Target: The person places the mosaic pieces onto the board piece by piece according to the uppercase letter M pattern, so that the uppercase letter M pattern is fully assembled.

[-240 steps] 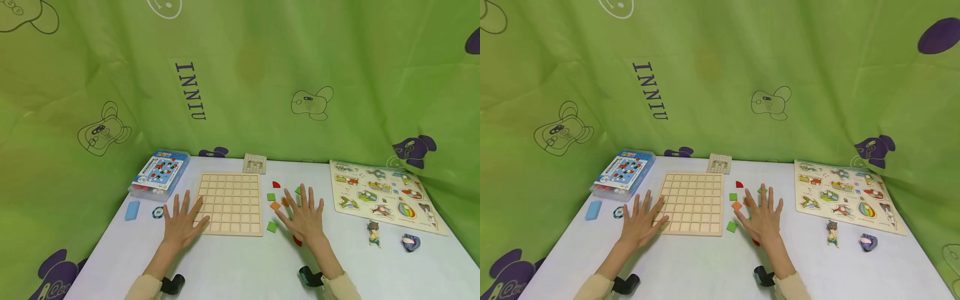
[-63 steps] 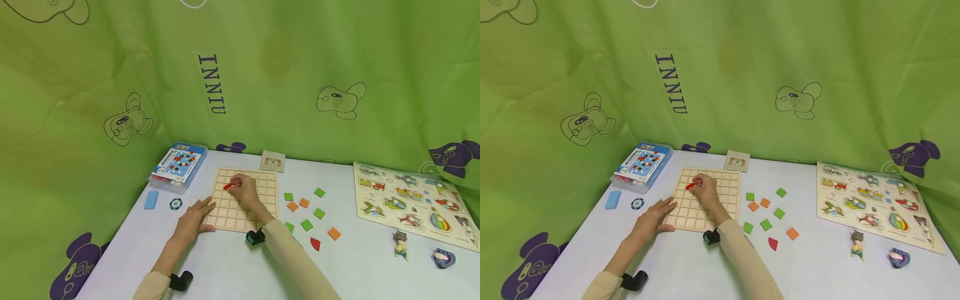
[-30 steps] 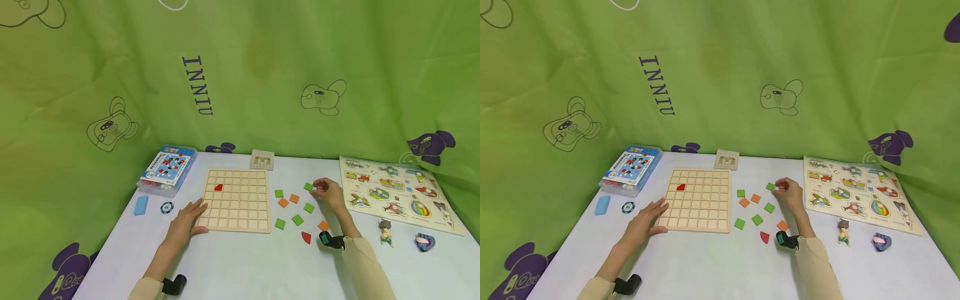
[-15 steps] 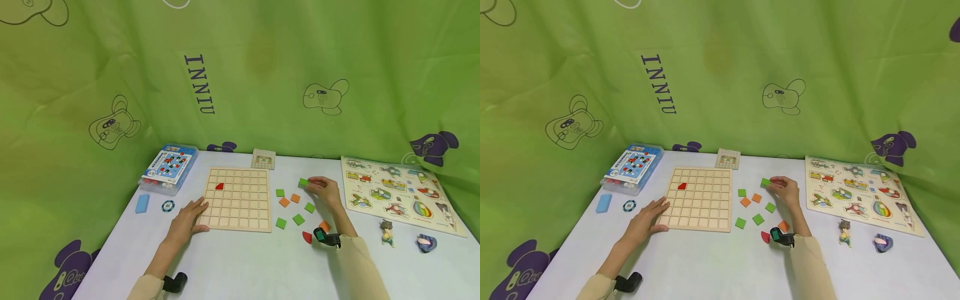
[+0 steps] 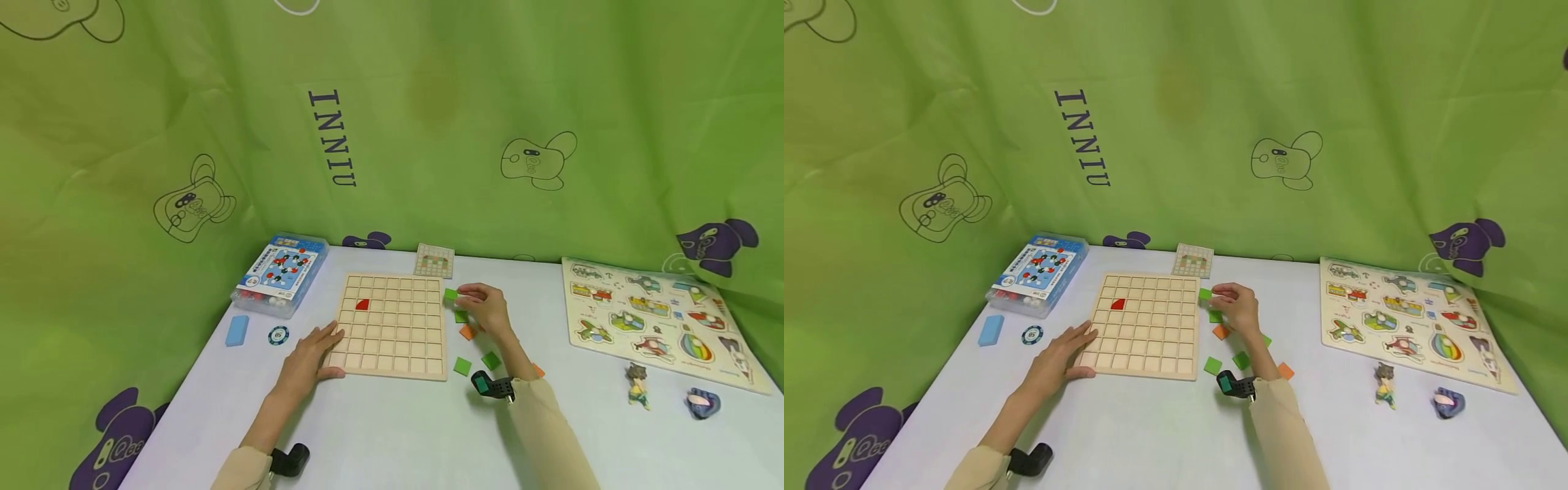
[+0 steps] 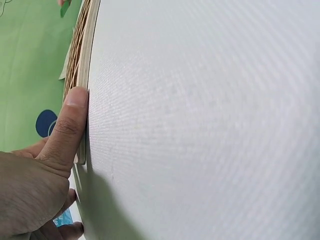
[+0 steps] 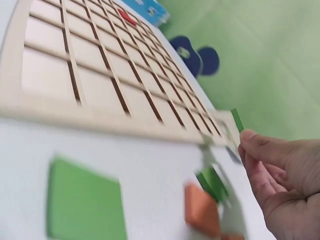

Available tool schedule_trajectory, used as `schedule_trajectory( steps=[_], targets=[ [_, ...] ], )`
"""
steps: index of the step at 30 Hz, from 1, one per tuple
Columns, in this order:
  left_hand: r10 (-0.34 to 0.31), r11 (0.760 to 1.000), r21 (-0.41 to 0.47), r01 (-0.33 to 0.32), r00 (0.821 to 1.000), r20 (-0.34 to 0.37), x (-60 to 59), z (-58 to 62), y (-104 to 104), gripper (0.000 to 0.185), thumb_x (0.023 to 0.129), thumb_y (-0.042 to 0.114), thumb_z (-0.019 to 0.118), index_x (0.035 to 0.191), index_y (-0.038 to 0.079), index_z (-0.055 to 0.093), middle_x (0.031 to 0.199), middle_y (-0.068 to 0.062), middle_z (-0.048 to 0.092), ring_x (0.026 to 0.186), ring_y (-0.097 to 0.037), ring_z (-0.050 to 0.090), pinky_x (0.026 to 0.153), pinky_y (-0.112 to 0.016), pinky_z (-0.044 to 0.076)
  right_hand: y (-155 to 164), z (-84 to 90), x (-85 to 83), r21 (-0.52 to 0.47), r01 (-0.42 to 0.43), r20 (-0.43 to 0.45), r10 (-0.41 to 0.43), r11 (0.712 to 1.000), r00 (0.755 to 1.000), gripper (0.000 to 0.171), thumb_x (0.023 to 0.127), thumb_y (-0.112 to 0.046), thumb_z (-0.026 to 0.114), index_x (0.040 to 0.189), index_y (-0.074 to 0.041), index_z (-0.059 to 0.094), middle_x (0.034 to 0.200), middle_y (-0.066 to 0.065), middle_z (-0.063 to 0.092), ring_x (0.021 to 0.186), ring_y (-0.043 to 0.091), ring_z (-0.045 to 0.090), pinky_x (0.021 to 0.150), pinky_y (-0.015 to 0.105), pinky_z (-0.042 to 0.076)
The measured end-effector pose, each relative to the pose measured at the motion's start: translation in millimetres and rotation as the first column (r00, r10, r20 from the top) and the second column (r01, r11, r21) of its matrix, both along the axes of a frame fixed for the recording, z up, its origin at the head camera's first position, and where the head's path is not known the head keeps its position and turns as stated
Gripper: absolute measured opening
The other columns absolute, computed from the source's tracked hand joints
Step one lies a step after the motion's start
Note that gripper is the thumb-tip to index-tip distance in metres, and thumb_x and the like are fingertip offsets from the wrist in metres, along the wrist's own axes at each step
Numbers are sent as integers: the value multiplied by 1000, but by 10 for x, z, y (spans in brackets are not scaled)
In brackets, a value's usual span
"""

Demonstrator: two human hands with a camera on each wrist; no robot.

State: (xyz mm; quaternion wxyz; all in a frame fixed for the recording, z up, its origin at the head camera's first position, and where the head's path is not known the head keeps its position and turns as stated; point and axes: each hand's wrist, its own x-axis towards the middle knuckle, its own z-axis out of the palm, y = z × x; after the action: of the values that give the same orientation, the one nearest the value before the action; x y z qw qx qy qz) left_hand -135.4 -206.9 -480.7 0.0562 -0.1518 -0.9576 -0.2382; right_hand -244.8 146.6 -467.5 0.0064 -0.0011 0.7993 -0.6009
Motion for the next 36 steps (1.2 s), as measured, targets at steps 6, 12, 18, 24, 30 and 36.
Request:
schedule_trajectory(
  steps=[6,12,18,24,30,36],
  targets=[
    [2,1000,-5,-2,1000,2,-2,-17,-7,78,65,35,79,133,5,57,147,-12,43,130,-44,40,97,-68,35,-316,14,-27,-55,-39,-18,38,998,999,27,83,3,71,110,7,65,109,23,67,95,28,67,78,24,56],
    [-1,1000,-10,1,1000,0,-1,-7,-2,78,66,36,78,134,5,56,147,-13,42,130,-45,40,96,-69,35,-598,20,-34,-64,-67,-42,64,996,997,25,83,4,71,107,7,66,106,22,68,95,31,66,79,27,56],
    [0,1000,-4,0,1000,-3,6,11,4,77,65,35,79,133,4,57,147,-14,43,130,-45,40,95,-70,35,-837,-7,-42,-56,-109,-68,105,993,992,24,80,4,74,104,5,68,101,21,69,93,31,68,77,30,57],
    [0,1000,1,0,1000,-17,13,3,-7,77,64,35,79,132,4,58,146,-14,44,129,-46,41,94,-70,36,-1062,-57,-57,-24,-151,-143,147,988,979,22,78,7,74,99,7,69,96,21,70,87,32,69,76,31,57],
    [0,1000,8,0,1000,7,1,2,-14,78,66,36,79,133,5,56,148,-12,41,132,-45,38,97,-70,34,-1211,-128,-77,93,-150,-224,167,984,960,19,75,8,76,92,7,70,85,16,70,77,26,68,69,28,56],
    [1,1000,13,-2,1000,20,-5,11,-6,78,66,36,79,133,4,56,148,-13,41,132,-45,37,97,-70,33,-1291,-149,-96,156,-171,-271,208,973,940,18,74,12,74,90,9,68,81,18,70,73,26,67,67,30,57]
  ],
)
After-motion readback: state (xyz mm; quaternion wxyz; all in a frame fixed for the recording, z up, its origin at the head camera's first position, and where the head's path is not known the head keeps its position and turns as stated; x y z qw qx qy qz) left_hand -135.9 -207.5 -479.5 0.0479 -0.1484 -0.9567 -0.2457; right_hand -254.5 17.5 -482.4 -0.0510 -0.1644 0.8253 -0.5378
